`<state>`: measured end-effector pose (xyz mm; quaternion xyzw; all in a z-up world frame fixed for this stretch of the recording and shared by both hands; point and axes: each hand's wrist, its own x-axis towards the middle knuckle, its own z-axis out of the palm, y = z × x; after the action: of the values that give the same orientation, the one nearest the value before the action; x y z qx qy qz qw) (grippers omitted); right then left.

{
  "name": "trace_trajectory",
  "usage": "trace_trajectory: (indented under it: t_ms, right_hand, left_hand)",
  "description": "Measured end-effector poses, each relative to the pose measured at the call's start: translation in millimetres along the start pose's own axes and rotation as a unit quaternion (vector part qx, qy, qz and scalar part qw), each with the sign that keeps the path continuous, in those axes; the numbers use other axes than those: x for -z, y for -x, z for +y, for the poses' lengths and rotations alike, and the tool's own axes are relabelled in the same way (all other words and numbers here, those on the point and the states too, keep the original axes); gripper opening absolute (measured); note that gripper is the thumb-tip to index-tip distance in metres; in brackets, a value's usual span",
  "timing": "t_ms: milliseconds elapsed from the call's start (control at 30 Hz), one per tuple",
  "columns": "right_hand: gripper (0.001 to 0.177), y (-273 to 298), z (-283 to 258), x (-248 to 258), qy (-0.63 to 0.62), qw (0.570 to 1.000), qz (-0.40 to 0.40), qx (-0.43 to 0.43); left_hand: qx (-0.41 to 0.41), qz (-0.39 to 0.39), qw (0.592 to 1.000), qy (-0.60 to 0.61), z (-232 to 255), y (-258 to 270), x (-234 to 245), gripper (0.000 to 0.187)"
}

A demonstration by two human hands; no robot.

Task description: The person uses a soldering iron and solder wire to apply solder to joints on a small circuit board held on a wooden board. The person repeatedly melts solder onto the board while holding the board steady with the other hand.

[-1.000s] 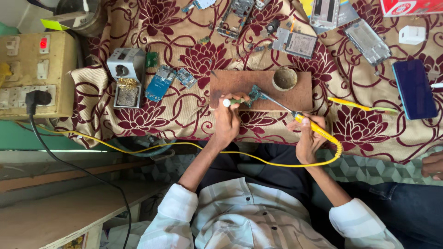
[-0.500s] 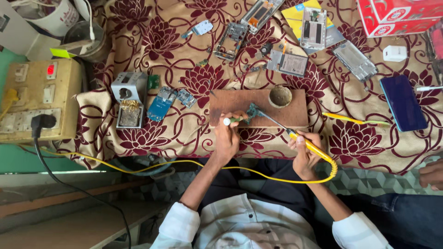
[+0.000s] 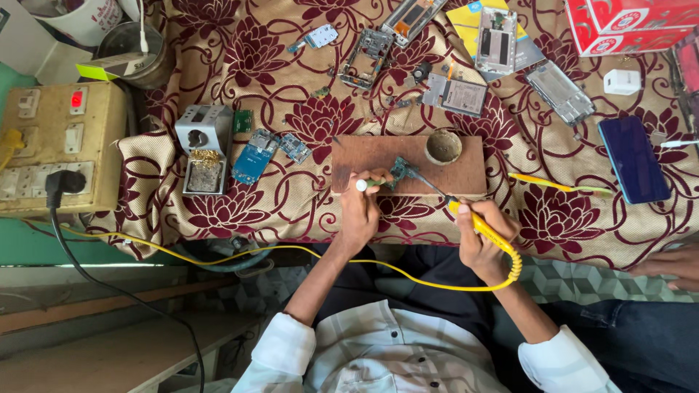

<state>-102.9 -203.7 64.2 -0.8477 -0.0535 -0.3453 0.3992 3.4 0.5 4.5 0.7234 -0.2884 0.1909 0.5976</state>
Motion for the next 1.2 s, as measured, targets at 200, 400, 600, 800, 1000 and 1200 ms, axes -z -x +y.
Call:
trace_trajectory:
  t_ms: [200,400,600,800,1000,1200]
  right_hand:
    - [0.014,-24,-14,7,0.097,0.99,-0.051,0.086]
    - [0.007,-53,-14,3,0.207,0.944,-0.068,0.248]
    - [0.025,-75,-29,-13,0.151,0.984,-0.046,0.085]
    - [0.031,-93,-37,-17,0.147,0.986,-0.068,0.043]
    - [0.031,-95,-23,-20,0.142,0.987,-0.061,0.033]
    - [0.025,-69,-31,-2,0.074,0.994,-0.061,-0.044]
  left_hand:
    - [0.009,-0.007,1.0,-0.014,-1,0,1,0.03]
    - [0.001,0.0,1.0,0.031,1,0,0,0.035]
    - [-0.018,0.003,1.0,-0.019,2,0,2,0.034]
    - [-0.024,0.004,1.0,-0.013,-1,2,1,0.036]
    - [-0.017,-0.004,1.0,-0.004,-4,5,0,0.033]
    - [-0.002,-0.005,1.0,0.027,-1,3,1,0.034]
